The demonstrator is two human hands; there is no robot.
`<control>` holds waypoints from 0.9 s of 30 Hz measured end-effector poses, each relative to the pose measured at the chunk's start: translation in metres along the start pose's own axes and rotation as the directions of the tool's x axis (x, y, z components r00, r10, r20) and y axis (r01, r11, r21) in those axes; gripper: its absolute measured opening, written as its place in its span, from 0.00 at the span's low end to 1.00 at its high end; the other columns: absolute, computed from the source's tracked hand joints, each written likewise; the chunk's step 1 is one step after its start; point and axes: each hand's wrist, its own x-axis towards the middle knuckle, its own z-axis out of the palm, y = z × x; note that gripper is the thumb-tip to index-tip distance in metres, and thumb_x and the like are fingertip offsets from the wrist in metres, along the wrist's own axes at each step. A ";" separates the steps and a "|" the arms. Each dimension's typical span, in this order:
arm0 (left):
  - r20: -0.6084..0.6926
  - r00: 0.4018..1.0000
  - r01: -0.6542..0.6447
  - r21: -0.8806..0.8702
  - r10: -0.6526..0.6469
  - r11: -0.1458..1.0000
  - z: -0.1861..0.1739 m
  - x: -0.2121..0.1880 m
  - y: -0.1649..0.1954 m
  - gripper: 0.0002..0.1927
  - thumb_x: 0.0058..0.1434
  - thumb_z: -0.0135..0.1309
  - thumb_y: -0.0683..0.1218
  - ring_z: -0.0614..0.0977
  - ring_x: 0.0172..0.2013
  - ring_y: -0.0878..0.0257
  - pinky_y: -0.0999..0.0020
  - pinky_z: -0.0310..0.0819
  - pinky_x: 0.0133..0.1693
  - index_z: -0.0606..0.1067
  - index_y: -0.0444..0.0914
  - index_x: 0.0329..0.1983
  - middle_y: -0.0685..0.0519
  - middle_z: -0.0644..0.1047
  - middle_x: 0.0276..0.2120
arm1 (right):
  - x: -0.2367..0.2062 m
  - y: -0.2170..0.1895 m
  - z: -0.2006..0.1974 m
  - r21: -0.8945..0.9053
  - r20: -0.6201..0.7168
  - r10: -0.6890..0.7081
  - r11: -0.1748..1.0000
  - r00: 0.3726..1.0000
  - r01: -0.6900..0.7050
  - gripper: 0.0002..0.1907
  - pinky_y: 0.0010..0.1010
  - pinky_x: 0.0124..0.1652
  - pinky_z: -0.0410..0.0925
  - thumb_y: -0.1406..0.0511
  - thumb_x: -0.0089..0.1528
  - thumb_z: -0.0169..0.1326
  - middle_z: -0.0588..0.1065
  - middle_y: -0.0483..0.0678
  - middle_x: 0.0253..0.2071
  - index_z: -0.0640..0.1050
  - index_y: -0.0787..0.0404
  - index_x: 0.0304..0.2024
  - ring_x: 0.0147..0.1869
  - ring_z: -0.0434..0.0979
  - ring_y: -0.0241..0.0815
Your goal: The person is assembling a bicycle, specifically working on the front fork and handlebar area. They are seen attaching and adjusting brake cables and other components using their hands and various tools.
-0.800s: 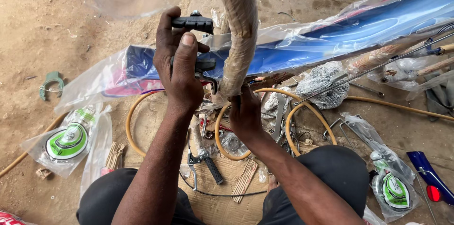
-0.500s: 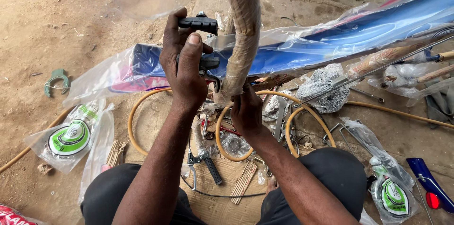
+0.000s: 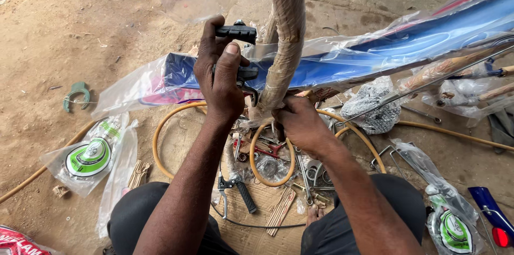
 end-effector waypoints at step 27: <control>0.014 1.000 0.013 0.053 -0.014 0.998 -0.002 0.001 0.003 0.37 0.70 0.48 0.58 0.81 0.36 0.63 0.68 0.78 0.39 0.62 0.28 0.73 0.44 0.80 0.44 | 0.040 0.074 0.049 -0.416 -0.503 -0.636 0.772 0.585 0.481 0.12 0.40 0.29 0.69 0.71 0.69 0.45 0.74 0.55 0.31 0.72 0.69 0.53 0.29 0.77 0.49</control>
